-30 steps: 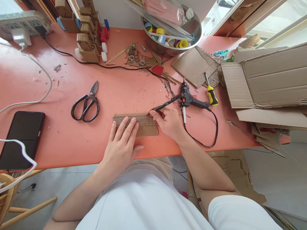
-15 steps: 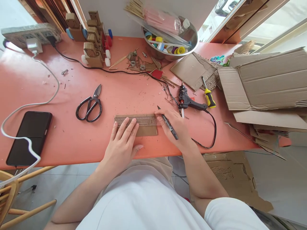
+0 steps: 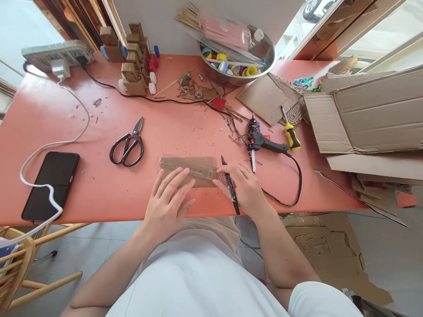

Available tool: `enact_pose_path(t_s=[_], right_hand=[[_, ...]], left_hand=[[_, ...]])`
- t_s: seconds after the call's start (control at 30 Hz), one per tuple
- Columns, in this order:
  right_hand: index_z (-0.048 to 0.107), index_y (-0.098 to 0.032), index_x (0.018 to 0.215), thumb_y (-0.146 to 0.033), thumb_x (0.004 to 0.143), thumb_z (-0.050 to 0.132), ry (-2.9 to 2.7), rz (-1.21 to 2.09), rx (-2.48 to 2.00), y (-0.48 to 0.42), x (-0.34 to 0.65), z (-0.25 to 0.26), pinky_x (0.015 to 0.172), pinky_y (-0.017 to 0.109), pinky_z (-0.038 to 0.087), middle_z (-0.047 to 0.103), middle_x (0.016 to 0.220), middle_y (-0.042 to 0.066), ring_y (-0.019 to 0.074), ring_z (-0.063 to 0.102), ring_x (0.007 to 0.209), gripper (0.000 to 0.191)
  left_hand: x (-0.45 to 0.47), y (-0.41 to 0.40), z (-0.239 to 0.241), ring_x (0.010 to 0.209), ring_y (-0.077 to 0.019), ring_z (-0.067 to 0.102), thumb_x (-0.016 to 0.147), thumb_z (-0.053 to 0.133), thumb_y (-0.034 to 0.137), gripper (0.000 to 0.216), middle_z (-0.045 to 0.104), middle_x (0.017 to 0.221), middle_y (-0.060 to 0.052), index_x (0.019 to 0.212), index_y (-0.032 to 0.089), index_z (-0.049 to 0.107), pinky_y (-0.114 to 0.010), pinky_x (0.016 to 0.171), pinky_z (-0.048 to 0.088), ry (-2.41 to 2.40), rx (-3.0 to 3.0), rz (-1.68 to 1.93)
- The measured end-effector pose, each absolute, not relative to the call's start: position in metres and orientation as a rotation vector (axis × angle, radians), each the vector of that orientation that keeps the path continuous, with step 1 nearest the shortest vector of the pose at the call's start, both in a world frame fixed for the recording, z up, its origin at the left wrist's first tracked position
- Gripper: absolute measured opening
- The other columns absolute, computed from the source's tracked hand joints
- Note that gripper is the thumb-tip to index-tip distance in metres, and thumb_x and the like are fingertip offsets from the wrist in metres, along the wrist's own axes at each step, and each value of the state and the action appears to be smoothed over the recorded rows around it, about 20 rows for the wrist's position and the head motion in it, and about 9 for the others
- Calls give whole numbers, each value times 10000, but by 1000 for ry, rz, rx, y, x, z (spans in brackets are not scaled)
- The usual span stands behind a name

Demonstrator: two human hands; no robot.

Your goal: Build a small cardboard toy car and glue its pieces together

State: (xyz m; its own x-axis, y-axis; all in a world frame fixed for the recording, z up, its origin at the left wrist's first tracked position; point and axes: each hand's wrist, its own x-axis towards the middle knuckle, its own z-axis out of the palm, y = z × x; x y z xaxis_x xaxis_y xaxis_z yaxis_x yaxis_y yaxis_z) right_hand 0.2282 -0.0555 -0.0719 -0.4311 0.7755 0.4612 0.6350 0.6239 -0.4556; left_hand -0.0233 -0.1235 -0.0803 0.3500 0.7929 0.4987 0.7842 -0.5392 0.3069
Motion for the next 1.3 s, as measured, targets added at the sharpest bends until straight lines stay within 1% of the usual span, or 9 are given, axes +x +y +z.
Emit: enact_pose_path(t_s=[0.13,0.27,0.37,0.53,0.67,0.77,0.93,1.17,1.3], right_hand=[[685,-289,1071,-303,1037,685,-2044,216,-1174,-61,233,-72,785,402,649,807,940,47,250,781,855,36],[677,-319,1083,-318,1021,715,-1779,234,-1219,-66,234,-74,762,399,682,820,1000,41,246,814,898,73],[687,-312,1094,-334,1004,739,-1681,293,-1231,-72,237,-74,722,398,689,816,1023,52,250,822,894,106],[709,-321,1110,-274,996,746,-1789,307,-1182,-76,247,-70,798,398,690,834,1042,42,261,827,959,129],[710,-316,1102,-280,1020,725,-1892,296,-1140,-73,246,-74,862,422,680,845,1007,46,257,812,889,91],[709,-310,1102,-313,1052,687,-1988,268,-1073,-70,241,-78,820,407,664,835,954,49,251,793,850,54],[699,-302,1085,-286,1085,622,-2203,224,-1054,-67,240,-78,836,414,652,815,939,53,269,792,933,78],[661,-304,1176,-270,1104,568,-2334,295,-1022,-59,222,-66,1023,461,635,832,1231,99,286,776,1176,123],[686,-293,1130,-221,1103,520,-2474,434,-990,-47,199,-65,1007,453,627,835,1236,106,288,755,1232,183]], left_hand=[[-4,-120,-75,1268,-261,766,1042,597,199,317,827,1318,-99,1306,285,748,-502,1246,512,1420,2591,867],[34,-99,-72,1560,-480,527,1000,724,430,672,576,1649,-275,1606,185,565,-811,1233,394,1618,2469,450],[50,-86,-72,1629,-520,405,971,765,469,825,468,1729,-282,1687,202,455,-908,1216,290,1626,2413,300],[21,-90,-67,1583,-377,528,993,757,435,619,715,1538,-158,1558,222,619,-746,1350,254,1212,2441,382],[-25,-102,-60,1328,-216,751,1047,687,328,161,889,1097,3,1104,315,837,-531,1422,224,886,2331,524],[-48,-108,-57,1101,-169,833,1045,645,197,252,873,882,39,893,303,816,-455,1383,347,926,2276,724],[-57,-117,-60,897,-150,843,1047,619,157,230,868,875,7,885,253,752,-345,1131,605,1154,2390,1084],[-57,-133,-76,1144,-257,790,1026,667,238,146,853,1154,-61,1069,290,796,-474,1101,618,1583,2472,918],[-58,-133,-76,1206,-285,759,1042,653,269,184,823,1256,-97,1158,278,795,-505,1120,609,1561,2548,821]])
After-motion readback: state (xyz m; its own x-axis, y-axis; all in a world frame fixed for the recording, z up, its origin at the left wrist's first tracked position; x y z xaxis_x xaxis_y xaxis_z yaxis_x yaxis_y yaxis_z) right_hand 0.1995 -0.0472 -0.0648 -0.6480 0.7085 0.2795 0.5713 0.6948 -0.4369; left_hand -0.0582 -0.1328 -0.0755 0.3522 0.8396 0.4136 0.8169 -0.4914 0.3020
